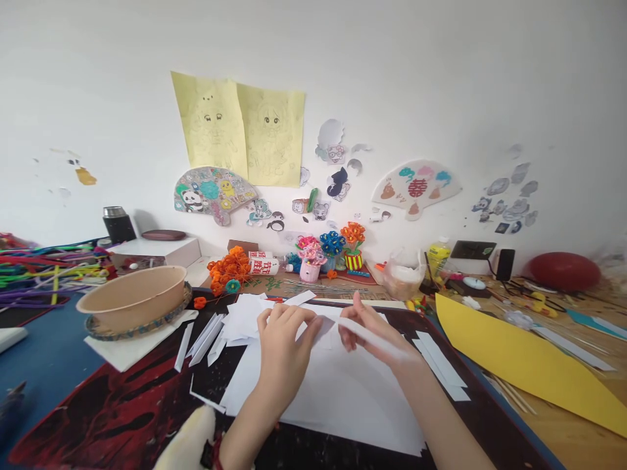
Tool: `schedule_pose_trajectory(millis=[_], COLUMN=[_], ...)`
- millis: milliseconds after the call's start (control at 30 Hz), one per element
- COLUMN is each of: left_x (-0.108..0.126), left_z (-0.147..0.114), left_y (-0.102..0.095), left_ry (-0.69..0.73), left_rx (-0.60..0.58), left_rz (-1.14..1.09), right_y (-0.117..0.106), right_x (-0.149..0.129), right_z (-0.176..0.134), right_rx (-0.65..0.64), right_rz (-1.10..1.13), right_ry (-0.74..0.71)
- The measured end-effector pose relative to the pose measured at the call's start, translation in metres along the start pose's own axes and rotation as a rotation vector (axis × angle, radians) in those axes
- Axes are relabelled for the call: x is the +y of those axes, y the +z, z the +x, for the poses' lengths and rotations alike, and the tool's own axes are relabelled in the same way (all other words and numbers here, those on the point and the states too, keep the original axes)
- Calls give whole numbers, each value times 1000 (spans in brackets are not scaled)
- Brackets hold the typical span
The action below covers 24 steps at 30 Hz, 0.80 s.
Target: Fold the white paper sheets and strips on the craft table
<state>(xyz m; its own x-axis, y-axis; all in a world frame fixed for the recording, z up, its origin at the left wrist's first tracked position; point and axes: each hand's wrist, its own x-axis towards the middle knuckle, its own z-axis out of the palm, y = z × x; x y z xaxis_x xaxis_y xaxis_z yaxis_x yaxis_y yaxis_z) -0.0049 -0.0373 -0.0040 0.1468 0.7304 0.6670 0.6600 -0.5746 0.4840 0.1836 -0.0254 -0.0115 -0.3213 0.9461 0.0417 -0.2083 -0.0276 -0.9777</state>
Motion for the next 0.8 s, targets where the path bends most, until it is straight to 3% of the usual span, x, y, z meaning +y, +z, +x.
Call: schedule_pose_trajectory(millis=[100, 267, 433, 667, 800], left_x=[-2, -6, -7, -4, -5], left_z=[4, 6, 4, 5, 5], left_y=[-1, 1, 5, 4, 4], left_ry=[-157, -279, -282, -279, -353], left_rx=[-86, -207, -351, -186, -171], left_rz=[-179, -404, -409, -500, -573], right_y=[1, 10, 14, 29, 38], right_x=[1, -3, 4, 11, 11], right_z=[6, 8, 11, 11, 9], right_rx=[151, 58, 311, 242, 239], right_rz=[29, 61, 46, -88, -129], right_ry=[-167, -208, -172, -228, -267])
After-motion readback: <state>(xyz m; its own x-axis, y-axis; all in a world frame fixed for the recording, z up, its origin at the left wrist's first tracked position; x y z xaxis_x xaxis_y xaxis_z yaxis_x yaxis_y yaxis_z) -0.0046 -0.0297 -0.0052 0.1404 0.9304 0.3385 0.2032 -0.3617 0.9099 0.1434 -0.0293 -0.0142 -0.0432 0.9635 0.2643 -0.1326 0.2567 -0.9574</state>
